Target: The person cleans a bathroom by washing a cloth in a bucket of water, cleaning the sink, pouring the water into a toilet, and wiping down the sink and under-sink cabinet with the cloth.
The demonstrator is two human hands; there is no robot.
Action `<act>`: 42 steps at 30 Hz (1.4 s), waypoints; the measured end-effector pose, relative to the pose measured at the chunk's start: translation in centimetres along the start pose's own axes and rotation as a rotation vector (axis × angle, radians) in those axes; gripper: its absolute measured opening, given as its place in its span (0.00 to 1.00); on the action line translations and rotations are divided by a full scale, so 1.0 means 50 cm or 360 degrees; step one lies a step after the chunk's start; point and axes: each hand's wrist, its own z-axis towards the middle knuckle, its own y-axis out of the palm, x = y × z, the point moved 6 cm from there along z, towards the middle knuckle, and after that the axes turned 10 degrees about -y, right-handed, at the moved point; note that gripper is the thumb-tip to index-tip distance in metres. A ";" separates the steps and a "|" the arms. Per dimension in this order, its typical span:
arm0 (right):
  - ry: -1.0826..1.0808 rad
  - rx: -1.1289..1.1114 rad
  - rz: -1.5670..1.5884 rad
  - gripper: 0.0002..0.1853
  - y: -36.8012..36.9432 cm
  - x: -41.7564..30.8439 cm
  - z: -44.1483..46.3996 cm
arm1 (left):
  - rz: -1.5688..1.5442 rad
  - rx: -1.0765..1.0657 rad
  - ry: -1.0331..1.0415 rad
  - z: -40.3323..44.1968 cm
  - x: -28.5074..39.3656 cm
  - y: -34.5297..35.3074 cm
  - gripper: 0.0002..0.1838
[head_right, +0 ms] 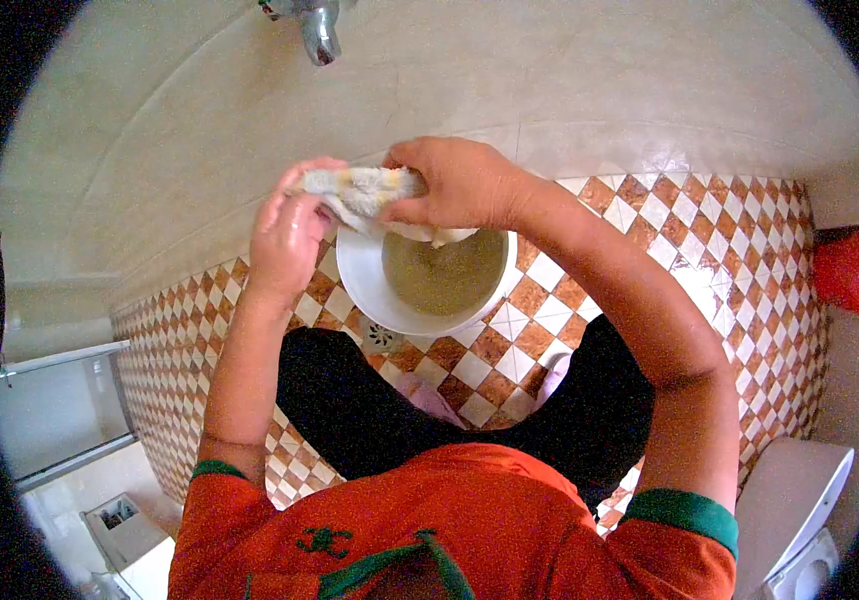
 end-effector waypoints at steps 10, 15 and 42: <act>0.0697 0.0329 0.0990 0.11 -0.023 0.113 -0.091 | 0.0124 0.0444 0.0249 -0.023 0.113 -0.084 0.15; 0.0419 0.0648 0.0570 0.09 -0.137 -0.021 -0.055 | -0.0060 0.0522 0.0345 -0.062 0.168 -0.145 0.16; 0.0375 -0.0659 -0.0855 0.18 0.487 0.482 -0.073 | 0.1382 -0.0009 -0.1210 0.130 -0.590 0.075 0.16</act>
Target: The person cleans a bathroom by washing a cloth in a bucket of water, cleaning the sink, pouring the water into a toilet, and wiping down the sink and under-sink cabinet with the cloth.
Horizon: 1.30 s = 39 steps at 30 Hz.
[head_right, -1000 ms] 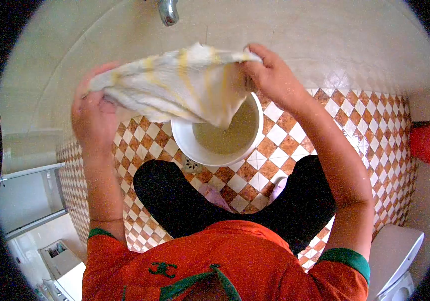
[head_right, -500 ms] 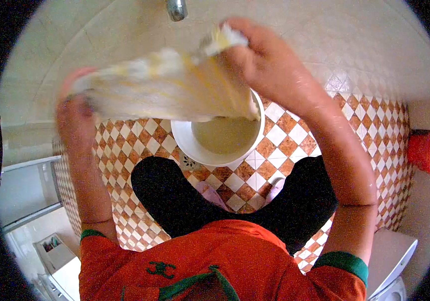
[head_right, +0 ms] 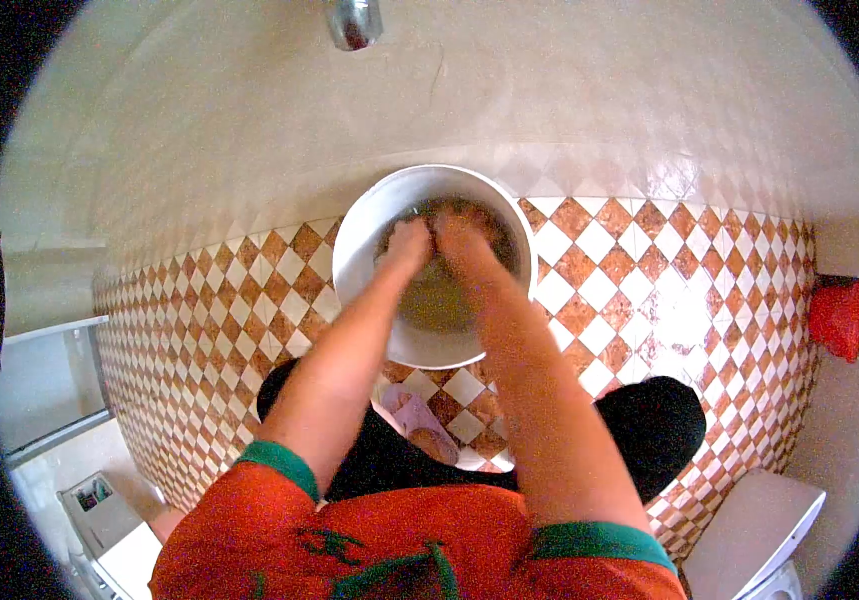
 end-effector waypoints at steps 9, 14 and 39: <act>0.1184 -0.0221 0.0523 0.28 0.158 0.017 -0.065 | 0.0878 -0.0462 0.0195 0.051 -0.049 0.168 0.23; 0.1139 -0.0220 0.0763 0.25 0.124 0.005 -0.063 | 0.0428 0.0045 0.0294 0.087 -0.082 0.137 0.17; -0.0139 0.1254 0.1652 0.16 -0.849 -0.152 -0.397 | -0.1633 0.0989 0.1034 -0.577 0.033 -0.644 0.14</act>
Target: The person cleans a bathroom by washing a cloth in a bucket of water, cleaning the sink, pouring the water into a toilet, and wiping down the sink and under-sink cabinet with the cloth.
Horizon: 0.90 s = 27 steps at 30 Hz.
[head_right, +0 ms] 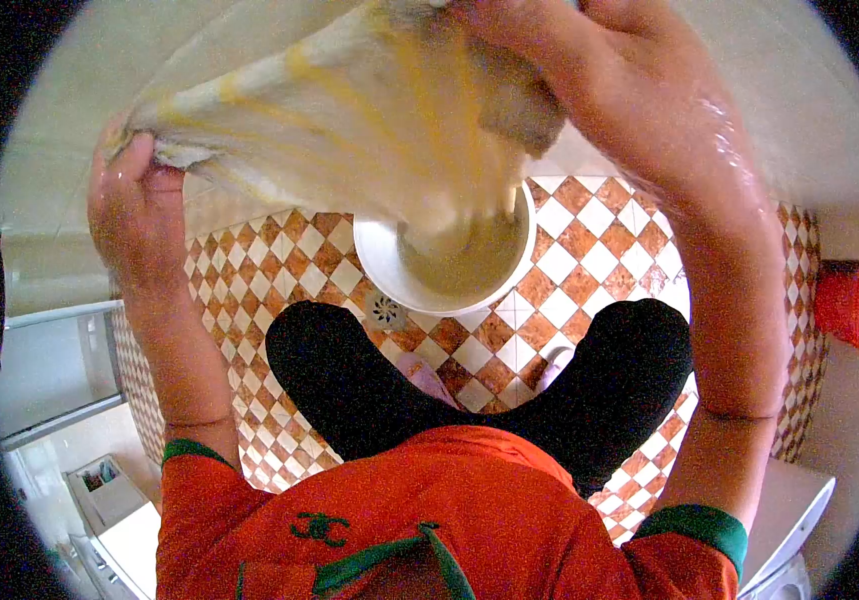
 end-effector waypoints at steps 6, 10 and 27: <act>-0.0017 -0.0397 -0.0324 0.16 0.081 0.104 -0.013 | 0.0444 -0.0451 -0.0117 -0.001 -0.128 0.055 0.13; 0.0247 -0.0618 -0.0645 0.12 0.121 0.307 -0.025 | 0.0672 -0.0961 -0.0481 0.016 -0.369 0.142 0.12; 0.0759 -0.1410 -0.1442 0.14 0.328 0.798 -0.265 | 0.1793 -0.1560 -0.1035 -0.209 -1.018 0.247 0.25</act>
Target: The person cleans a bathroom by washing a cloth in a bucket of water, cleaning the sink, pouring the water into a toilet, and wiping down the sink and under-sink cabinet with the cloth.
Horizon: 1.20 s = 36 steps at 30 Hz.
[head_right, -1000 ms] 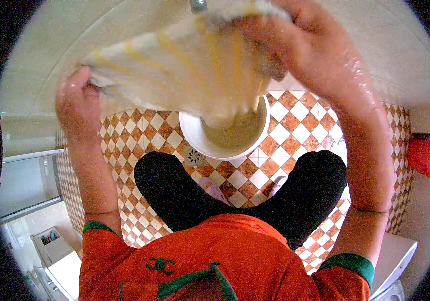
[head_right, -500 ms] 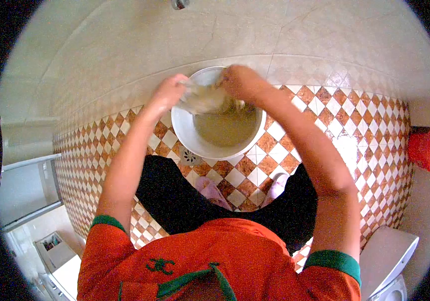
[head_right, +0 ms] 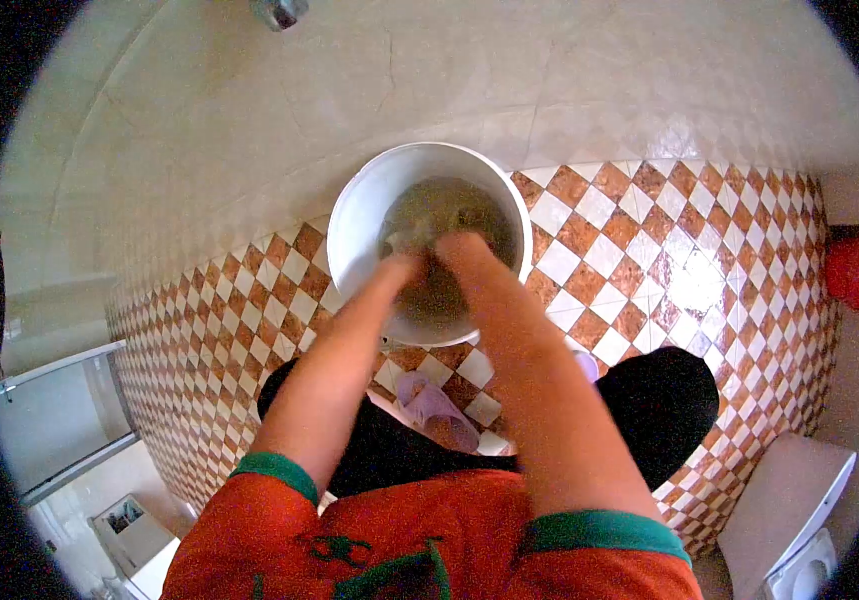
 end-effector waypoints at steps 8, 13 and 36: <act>-0.0570 0.0331 0.0423 0.14 -0.443 -0.167 -0.254 | -0.0746 0.0235 0.0883 -0.410 0.168 -0.347 0.18; -0.0845 0.0604 0.1428 0.35 -0.495 -0.138 -0.335 | -0.1436 0.0489 0.1165 -0.587 0.201 -0.451 0.09; -0.0214 0.0816 0.0366 0.19 -0.350 -0.151 -0.269 | -0.1755 -0.0269 -0.0460 -0.394 0.069 -0.229 0.31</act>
